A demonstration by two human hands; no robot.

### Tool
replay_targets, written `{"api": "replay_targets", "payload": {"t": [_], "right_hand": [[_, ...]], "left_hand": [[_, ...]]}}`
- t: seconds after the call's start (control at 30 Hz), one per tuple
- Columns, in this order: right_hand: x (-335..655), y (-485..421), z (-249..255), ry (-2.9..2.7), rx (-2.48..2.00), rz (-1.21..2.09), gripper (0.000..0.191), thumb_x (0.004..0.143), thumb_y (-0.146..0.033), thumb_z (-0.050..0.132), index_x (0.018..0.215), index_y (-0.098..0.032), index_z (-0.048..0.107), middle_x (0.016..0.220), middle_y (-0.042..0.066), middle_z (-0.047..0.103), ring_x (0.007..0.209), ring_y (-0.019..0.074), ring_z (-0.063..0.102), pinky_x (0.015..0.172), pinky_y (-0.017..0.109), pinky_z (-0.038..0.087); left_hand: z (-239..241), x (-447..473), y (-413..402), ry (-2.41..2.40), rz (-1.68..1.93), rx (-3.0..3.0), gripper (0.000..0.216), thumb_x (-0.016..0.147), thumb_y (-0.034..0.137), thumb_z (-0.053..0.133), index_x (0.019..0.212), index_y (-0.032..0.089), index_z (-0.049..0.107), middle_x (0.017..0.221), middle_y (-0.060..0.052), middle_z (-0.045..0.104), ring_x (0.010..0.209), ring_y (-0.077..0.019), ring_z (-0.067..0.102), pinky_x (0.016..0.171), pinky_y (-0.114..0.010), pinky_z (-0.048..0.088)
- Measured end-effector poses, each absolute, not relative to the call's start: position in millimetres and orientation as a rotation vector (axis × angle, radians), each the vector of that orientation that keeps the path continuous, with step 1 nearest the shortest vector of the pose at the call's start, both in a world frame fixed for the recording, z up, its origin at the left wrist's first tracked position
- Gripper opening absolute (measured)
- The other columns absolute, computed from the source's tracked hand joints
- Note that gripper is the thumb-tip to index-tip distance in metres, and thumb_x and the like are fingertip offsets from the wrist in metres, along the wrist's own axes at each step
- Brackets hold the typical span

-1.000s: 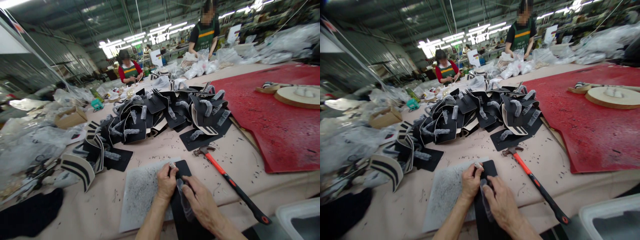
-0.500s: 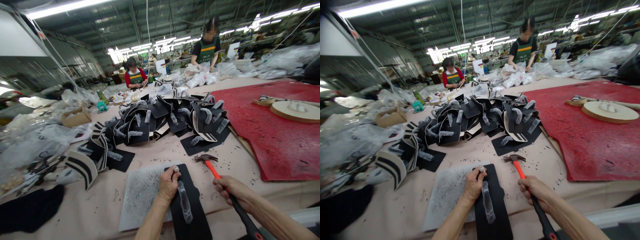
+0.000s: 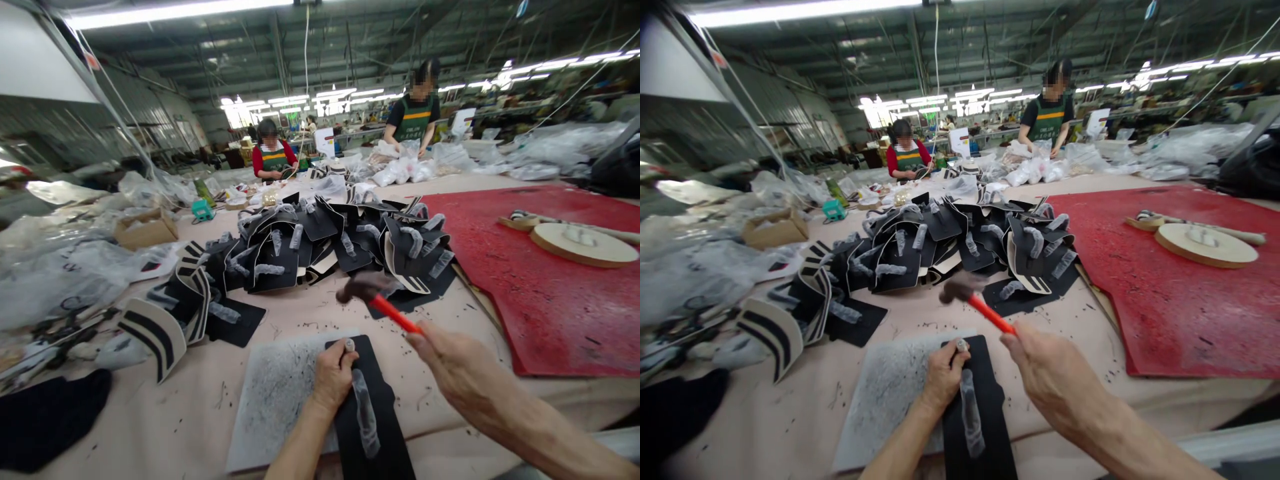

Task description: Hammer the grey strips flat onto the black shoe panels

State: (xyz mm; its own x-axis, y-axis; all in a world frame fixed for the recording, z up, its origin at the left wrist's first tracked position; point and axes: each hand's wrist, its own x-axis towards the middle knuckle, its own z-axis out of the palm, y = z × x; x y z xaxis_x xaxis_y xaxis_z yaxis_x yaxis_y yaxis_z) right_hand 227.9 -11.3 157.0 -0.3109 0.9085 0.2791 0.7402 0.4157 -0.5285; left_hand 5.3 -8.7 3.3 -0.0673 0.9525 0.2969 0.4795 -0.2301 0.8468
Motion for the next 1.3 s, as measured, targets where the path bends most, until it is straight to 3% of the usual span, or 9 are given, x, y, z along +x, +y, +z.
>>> {"api": "replay_targets", "payload": {"t": [0.1, 0.3, 0.53, 0.6, 0.7, 0.83, 0.97, 1.13, 1.3], "right_hand": [[223, -15, 162, -1.812, -1.338, 0.357, 0.033, 0.101, -0.048, 0.031, 0.086, -0.025, 0.050, 0.054, -0.002, 0.051, 0.043, 0.0140, 0.046, 0.047, 0.028, 0.031], [240, -22, 105, -2.387, -1.547, 0.442, 0.035, 0.097, -0.048, 0.038, 0.082, -0.023, 0.056, 0.050, 0.000, 0.057, 0.039, 0.0148, 0.047, 0.045, 0.030, 0.019], [291, -2, 40, -2.220, -1.870, 0.629, 0.043, 0.101, -0.044, 0.028, 0.074, -0.023, 0.054, 0.059, 0.003, 0.061, 0.053, 0.0179, 0.058, 0.054, 0.028, 0.038], [289, -2, 25, -2.213, -1.912, 0.429, 0.033, 0.097, -0.037, 0.035, 0.084, -0.020, 0.060, 0.072, 0.009, 0.067, 0.062, 0.0221, 0.062, 0.059, 0.032, 0.043], [258, -14, 28, -2.303, -1.606, 0.067, 0.036, 0.090, -0.024, 0.046, 0.122, -0.016, 0.058, 0.121, 0.018, 0.063, 0.104, 0.0301, 0.061, 0.084, 0.042, 0.048], [198, -35, 55, -2.753, -0.921, 0.286, 0.055, 0.074, -0.008, 0.052, 0.128, -0.023, 0.054, 0.146, 0.010, 0.045, 0.119, 0.0262, 0.050, 0.099, 0.042, 0.041], [172, -38, 54, -2.916, -0.839, 0.315, 0.033, 0.073, -0.015, 0.059, 0.106, -0.018, 0.060, 0.147, 0.013, 0.042, 0.112, 0.0289, 0.048, 0.096, 0.046, 0.039], [174, -33, 60, -2.853, -0.852, -0.023, 0.024, 0.078, -0.015, 0.061, 0.102, -0.018, 0.061, 0.142, 0.010, 0.050, 0.110, 0.0291, 0.049, 0.098, 0.045, 0.035], [166, -44, 89, -2.846, -0.877, -0.322, 0.014, 0.080, -0.014, 0.059, 0.093, -0.016, 0.063, 0.103, 0.013, 0.067, 0.101, 0.0298, 0.056, 0.103, 0.046, 0.031]], "left_hand": [[5, 5, -9, 1.516, 1.259, 1.716, 0.015, 0.087, 0.018, 0.057, 0.083, 0.022, 0.071, 0.078, -0.003, 0.071, 0.070, -0.0180, 0.064, 0.071, -0.026, 0.048], [8, 6, -9, 1.532, 1.225, 1.732, 0.016, 0.086, 0.016, 0.055, 0.081, 0.021, 0.069, 0.069, -0.001, 0.066, 0.063, -0.0165, 0.060, 0.064, -0.025, 0.044], [6, 5, -9, 1.516, 1.265, 1.728, 0.017, 0.086, 0.013, 0.057, 0.084, 0.022, 0.071, 0.080, -0.003, 0.072, 0.070, -0.0172, 0.065, 0.069, -0.025, 0.047], [6, 5, -9, 1.518, 1.250, 1.722, 0.016, 0.086, 0.014, 0.057, 0.083, 0.022, 0.071, 0.079, -0.002, 0.071, 0.071, -0.0172, 0.065, 0.070, -0.025, 0.047], [5, 5, -9, 1.524, 1.240, 1.711, 0.014, 0.086, 0.016, 0.058, 0.084, 0.022, 0.071, 0.077, -0.002, 0.070, 0.071, -0.0171, 0.064, 0.070, -0.025, 0.046], [4, 5, -8, 1.561, 1.219, 1.677, 0.012, 0.084, 0.019, 0.058, 0.081, 0.020, 0.070, 0.074, -0.001, 0.069, 0.068, -0.0158, 0.061, 0.068, -0.024, 0.045], [3, 5, -3, 1.621, 1.243, 1.491, 0.016, 0.083, 0.027, 0.059, 0.073, 0.018, 0.067, 0.066, 0.001, 0.065, 0.063, -0.0139, 0.056, 0.064, -0.023, 0.043], [4, -1, 9, 1.620, 1.507, 0.861, 0.032, 0.077, 0.046, 0.066, 0.073, 0.015, 0.069, 0.069, -0.004, 0.070, 0.068, -0.0183, 0.065, 0.065, -0.026, 0.051], [23, -28, 22, 1.412, 1.680, 0.633, 0.039, 0.069, 0.050, 0.076, 0.074, 0.012, 0.067, 0.070, -0.006, 0.071, 0.068, -0.0203, 0.071, 0.067, -0.032, 0.060]]}}
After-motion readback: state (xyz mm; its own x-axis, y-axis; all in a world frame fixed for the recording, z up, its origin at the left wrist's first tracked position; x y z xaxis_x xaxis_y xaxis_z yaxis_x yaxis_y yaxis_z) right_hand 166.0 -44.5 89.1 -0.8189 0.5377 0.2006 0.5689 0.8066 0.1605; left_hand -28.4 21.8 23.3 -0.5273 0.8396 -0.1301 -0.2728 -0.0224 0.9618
